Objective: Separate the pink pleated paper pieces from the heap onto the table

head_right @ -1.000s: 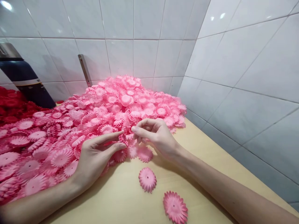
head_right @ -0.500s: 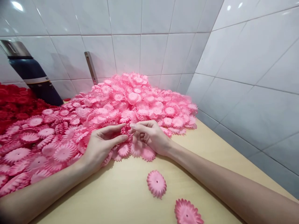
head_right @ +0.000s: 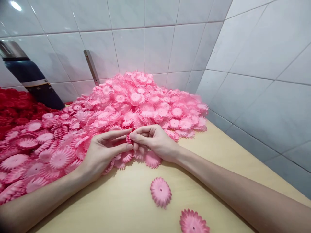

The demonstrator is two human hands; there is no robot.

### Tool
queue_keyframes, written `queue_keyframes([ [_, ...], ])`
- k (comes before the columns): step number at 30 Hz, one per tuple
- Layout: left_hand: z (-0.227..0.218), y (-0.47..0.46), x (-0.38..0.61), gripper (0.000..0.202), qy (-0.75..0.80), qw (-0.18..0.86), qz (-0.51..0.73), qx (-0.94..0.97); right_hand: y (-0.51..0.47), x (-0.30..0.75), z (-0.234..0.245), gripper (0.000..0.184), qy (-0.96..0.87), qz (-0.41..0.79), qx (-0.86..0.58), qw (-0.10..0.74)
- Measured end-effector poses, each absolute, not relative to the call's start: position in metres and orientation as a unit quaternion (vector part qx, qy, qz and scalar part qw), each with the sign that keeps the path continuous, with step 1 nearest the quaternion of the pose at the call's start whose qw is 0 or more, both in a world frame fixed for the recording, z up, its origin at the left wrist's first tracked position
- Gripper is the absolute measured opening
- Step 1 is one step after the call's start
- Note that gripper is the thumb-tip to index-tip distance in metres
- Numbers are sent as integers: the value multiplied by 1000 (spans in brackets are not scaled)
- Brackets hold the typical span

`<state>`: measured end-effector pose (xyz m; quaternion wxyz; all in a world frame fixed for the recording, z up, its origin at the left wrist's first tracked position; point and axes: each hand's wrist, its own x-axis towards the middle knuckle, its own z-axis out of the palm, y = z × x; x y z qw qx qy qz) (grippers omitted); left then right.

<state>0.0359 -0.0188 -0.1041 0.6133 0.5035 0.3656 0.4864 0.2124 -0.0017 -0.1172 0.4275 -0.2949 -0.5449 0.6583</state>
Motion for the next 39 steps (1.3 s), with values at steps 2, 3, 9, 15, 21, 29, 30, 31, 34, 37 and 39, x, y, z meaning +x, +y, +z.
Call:
queue_keyframes([
  [2,-104,-18,35,42,374,612,483,503,-2,213,-117,18,-547,657,-298,425],
  [3,-104,-18,35,42,377,612,481,502,-2,213,-117,18,-549,656,-299,423],
  [9,-107,-17,33,39,386,593,492,507,-2,211,-116,21,-548,656,-305,421],
  [15,-107,-18,35,29,405,540,535,508,-2,208,-118,25,-548,615,-351,445],
  [21,-106,-21,39,29,416,502,578,491,-3,205,-115,22,-558,585,-382,448],
  [29,-107,-24,42,25,398,445,599,534,-3,206,-115,25,-555,608,-363,436],
  [30,-107,-24,42,23,396,439,594,545,-4,207,-116,25,-557,607,-363,436],
  [31,-107,-24,41,19,393,436,586,559,-4,207,-116,25,-559,606,-362,434],
  [34,-105,-25,39,1,387,434,544,605,-6,208,-116,25,-573,604,-357,424],
  [37,-103,-26,38,6,403,423,525,619,-6,208,-116,28,-589,600,-345,417],
  [39,-102,-26,38,13,422,407,519,621,-7,208,-116,28,-596,597,-343,413],
])
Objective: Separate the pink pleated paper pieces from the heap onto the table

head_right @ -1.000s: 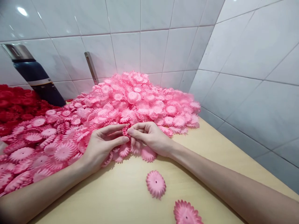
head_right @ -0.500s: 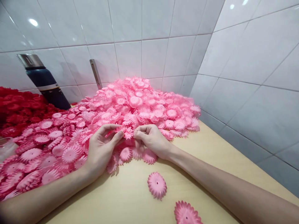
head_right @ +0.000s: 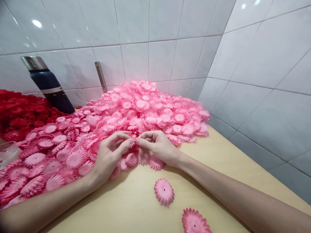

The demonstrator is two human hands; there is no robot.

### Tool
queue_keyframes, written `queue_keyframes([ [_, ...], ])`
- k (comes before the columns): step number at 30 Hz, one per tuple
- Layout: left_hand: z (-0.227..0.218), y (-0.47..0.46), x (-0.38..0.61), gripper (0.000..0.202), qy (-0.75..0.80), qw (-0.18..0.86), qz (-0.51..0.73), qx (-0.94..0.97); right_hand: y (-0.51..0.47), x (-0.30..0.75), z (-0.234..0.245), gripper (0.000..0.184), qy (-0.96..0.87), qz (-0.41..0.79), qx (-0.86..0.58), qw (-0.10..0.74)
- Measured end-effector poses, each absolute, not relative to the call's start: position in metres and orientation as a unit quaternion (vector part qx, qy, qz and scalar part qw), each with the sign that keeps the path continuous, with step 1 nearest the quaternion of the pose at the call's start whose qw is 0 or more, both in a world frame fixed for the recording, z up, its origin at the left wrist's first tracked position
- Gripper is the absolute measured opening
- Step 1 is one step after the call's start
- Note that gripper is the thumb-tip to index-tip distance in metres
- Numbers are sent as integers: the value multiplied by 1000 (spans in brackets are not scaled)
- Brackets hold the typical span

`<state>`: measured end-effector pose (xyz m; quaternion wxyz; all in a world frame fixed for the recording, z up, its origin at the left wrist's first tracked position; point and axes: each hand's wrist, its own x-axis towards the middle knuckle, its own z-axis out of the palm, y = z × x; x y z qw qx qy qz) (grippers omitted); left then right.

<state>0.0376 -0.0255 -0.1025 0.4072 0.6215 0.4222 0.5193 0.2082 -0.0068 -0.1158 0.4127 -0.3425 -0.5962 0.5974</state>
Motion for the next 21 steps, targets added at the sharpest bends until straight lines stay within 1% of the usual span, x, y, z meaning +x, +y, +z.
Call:
queue_keyframes([
  [3,-103,-24,38,19,441,392,509,627,-7,207,-115,28,-602,597,-340,407],
  [10,-108,-22,38,18,457,430,536,565,-7,207,-115,24,-614,590,-330,407],
  [15,-110,-21,38,20,452,456,564,519,-6,209,-117,28,-629,575,-340,397],
  [21,-110,-21,40,21,449,461,592,485,-4,208,-117,33,-634,578,-330,394],
])
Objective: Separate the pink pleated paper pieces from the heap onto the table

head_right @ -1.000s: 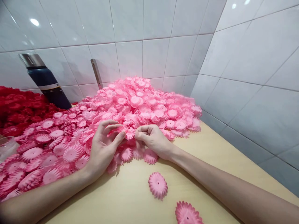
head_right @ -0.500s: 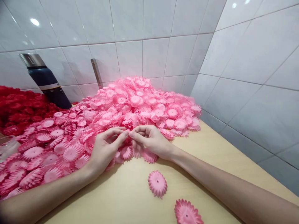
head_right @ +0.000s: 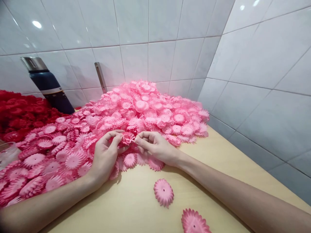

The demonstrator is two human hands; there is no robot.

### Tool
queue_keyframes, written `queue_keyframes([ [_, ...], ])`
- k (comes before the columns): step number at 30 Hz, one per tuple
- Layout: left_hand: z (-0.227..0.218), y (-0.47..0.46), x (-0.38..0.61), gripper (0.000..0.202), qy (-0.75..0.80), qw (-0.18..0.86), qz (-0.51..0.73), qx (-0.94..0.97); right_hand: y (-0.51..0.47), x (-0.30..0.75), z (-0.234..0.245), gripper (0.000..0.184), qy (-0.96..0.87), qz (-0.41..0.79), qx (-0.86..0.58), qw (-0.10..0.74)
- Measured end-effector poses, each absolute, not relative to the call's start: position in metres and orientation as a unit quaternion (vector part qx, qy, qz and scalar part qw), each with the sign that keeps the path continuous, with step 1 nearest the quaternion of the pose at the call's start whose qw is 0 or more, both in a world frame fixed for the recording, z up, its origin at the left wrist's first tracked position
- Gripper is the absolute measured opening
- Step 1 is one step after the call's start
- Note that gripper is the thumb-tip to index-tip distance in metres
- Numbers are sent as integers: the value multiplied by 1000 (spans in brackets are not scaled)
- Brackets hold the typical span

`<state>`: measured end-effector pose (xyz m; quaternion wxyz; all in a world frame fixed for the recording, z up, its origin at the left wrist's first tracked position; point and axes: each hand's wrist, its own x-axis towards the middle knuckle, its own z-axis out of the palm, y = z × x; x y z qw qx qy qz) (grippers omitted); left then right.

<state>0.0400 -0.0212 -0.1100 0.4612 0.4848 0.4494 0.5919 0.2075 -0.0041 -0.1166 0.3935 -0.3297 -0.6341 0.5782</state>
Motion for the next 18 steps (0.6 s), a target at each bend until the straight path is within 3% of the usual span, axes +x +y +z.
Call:
queue_keyframes([
  [4,-112,-22,38,19,436,444,572,534,-4,208,-118,29,-632,579,-326,399],
  [13,-110,-26,34,15,388,298,522,699,-10,206,-113,25,-627,562,-332,425],
  [18,-109,-27,35,15,392,304,507,705,-10,208,-114,24,-618,582,-331,412],
])
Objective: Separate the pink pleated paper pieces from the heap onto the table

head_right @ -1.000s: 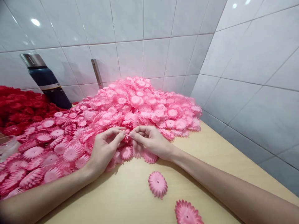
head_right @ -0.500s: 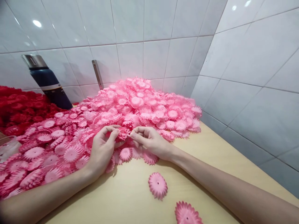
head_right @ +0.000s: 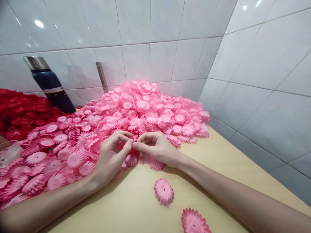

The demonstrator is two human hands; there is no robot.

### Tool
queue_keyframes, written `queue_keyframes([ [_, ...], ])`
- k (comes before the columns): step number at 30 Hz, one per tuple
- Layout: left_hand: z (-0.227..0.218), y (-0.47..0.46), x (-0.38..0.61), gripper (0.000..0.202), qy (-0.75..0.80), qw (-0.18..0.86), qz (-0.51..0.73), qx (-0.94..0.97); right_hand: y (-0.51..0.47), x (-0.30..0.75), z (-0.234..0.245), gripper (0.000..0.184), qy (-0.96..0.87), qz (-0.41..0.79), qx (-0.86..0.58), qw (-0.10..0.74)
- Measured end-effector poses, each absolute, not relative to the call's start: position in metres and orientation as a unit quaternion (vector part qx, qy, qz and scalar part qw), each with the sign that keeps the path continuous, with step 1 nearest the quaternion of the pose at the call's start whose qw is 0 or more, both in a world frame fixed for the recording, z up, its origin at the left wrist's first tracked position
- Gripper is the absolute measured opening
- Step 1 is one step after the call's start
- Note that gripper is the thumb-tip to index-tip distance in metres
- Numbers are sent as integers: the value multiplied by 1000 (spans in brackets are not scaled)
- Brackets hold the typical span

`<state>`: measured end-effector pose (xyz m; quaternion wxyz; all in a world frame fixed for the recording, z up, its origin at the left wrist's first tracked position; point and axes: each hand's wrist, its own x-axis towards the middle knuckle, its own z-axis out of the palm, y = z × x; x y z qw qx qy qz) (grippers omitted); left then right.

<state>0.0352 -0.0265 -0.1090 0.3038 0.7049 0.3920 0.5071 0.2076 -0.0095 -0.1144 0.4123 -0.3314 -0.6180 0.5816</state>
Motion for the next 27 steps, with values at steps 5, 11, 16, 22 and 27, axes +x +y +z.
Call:
queue_keyframes([
  [5,-107,-25,38,15,441,354,542,622,-8,209,-113,29,-634,574,-340,392],
  [11,-109,-23,40,15,457,394,554,574,-8,207,-115,22,-615,601,-324,394],
  [16,-111,-23,42,18,444,478,565,506,-9,205,-115,27,-608,583,-340,418],
  [22,-107,-24,41,17,440,440,568,539,-9,206,-114,23,-620,559,-347,428],
  [27,-108,-25,38,12,400,468,560,554,-10,208,-116,20,-616,559,-341,438],
])
